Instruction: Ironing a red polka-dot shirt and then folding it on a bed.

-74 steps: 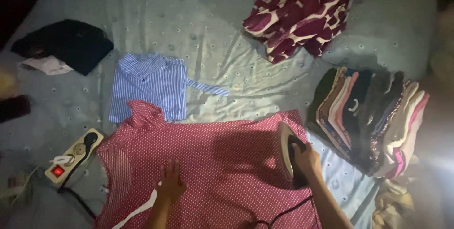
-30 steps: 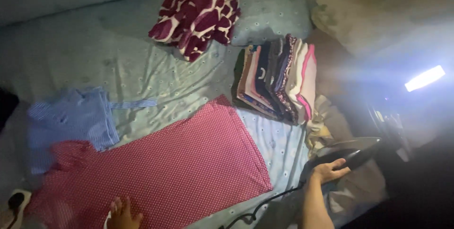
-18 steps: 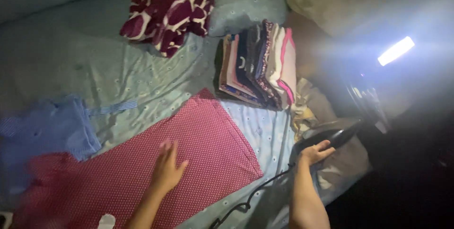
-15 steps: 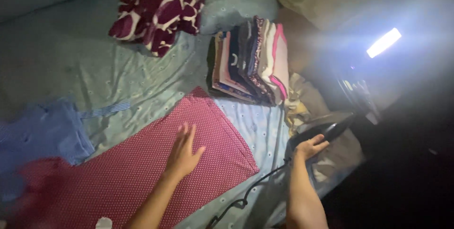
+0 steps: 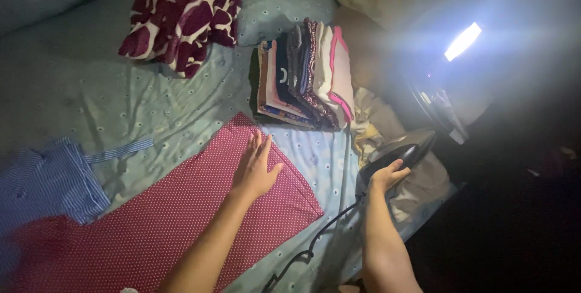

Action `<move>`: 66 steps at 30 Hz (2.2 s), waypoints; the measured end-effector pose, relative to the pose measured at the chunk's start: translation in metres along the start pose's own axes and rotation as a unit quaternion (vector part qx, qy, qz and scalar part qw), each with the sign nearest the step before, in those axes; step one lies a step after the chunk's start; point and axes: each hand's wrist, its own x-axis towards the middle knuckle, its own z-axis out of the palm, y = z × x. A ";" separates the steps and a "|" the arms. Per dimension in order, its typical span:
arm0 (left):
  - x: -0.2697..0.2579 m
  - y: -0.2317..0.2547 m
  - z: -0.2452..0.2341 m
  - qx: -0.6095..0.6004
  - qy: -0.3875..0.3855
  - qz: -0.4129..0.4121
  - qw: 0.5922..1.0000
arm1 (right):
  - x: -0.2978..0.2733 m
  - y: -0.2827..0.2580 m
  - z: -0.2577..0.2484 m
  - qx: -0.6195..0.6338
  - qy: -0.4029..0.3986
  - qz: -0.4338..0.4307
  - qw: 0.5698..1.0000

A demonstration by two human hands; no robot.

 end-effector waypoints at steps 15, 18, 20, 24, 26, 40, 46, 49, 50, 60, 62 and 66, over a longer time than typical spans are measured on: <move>-0.023 -0.056 0.012 0.031 0.018 -0.026 0.999 | -0.048 -0.106 -0.029 -0.130 0.162 -0.201 0.957; -0.039 -0.089 0.009 0.068 0.036 -0.033 0.997 | -0.096 -0.163 -0.016 -0.106 0.089 -0.343 0.929; -0.058 -0.089 -0.023 0.064 0.015 -0.102 0.993 | -0.131 -0.197 -0.010 -0.064 -0.062 -0.403 0.911; -0.094 -0.175 -0.009 0.029 -0.033 -0.285 0.957 | -0.196 -0.233 0.024 0.041 -0.328 -0.477 0.814; -0.123 -0.209 -0.016 0.035 -0.020 -0.318 0.947 | -0.219 -0.224 0.053 0.010 -0.422 -0.468 0.777; -0.299 -0.447 -0.093 0.135 0.015 -0.514 0.847 | -0.301 -0.166 0.243 -0.245 -0.598 -0.423 0.635; -0.327 -0.500 -0.101 0.144 0.213 -0.479 0.839 | -0.307 -0.128 0.289 -0.377 -0.596 -0.286 0.649; -0.327 -0.508 -0.098 0.187 0.297 -0.483 0.802 | -0.313 -0.112 0.297 -0.361 -0.547 -0.274 0.704; -0.325 -0.513 -0.098 0.211 0.295 -0.498 0.788 | -0.316 -0.112 0.296 -0.374 -0.513 -0.296 0.714; -0.290 -0.506 -0.114 0.223 0.281 -0.495 0.791 | -0.348 -0.167 0.262 -0.436 -0.447 -0.280 0.729; -0.291 -0.497 -0.117 0.190 0.296 -0.490 0.798 | -0.352 -0.185 0.250 -0.417 -0.459 -0.263 0.739; -0.296 -0.484 -0.119 0.074 0.347 -0.464 0.812 | -0.330 -0.157 0.264 -0.367 -0.470 -0.226 0.770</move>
